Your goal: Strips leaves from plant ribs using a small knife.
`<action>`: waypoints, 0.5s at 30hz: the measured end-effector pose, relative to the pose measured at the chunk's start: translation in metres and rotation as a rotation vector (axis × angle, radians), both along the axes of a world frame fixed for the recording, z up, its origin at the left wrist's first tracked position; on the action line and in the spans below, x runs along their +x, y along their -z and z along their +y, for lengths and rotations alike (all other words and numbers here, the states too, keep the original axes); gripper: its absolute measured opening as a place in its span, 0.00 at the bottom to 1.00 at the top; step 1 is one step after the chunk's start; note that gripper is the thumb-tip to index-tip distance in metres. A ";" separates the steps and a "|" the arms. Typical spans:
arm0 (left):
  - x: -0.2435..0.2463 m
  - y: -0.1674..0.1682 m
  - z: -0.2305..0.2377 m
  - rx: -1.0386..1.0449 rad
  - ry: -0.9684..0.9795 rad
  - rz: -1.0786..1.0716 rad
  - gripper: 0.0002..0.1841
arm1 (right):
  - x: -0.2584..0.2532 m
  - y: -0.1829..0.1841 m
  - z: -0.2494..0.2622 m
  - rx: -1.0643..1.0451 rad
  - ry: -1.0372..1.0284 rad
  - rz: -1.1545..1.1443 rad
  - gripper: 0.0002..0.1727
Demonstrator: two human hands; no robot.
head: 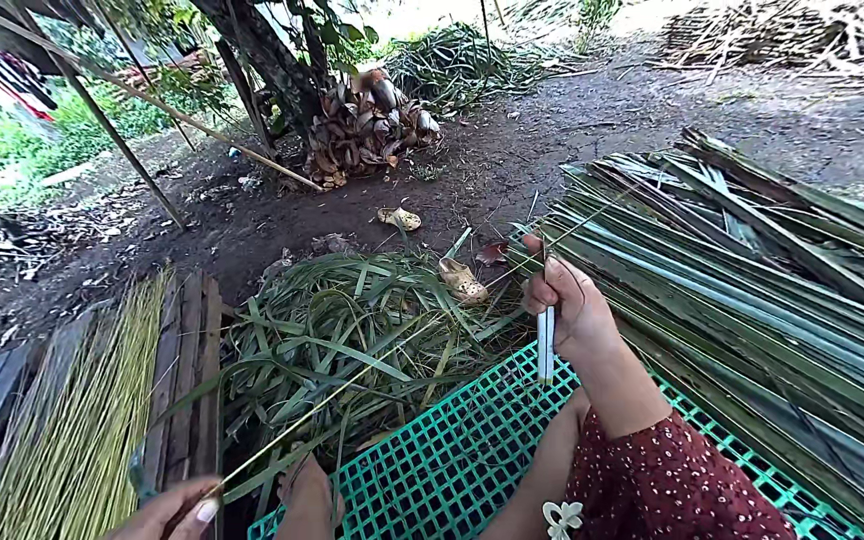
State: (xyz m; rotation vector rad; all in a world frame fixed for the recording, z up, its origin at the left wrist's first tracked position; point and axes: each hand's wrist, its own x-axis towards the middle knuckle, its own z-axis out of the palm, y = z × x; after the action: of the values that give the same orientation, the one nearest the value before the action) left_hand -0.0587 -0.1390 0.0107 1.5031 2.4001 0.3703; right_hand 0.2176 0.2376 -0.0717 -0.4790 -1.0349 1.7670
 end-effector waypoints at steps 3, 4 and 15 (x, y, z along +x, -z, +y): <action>0.030 -0.008 0.041 -0.017 -0.037 0.156 0.21 | -0.013 -0.003 -0.038 0.065 -0.073 0.068 0.22; 0.034 -0.010 0.051 -0.031 -0.048 0.225 0.20 | -0.014 -0.004 -0.045 0.088 -0.058 0.103 0.21; 0.046 -0.010 0.099 0.332 0.222 0.154 0.17 | 0.010 -0.015 -0.059 0.116 -0.111 0.277 0.15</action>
State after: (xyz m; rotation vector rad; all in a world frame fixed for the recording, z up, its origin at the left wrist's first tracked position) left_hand -0.0123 -0.0405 0.0208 1.9871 2.3358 0.6489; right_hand 0.2277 0.1788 -0.0563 -0.1019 -0.9740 1.7987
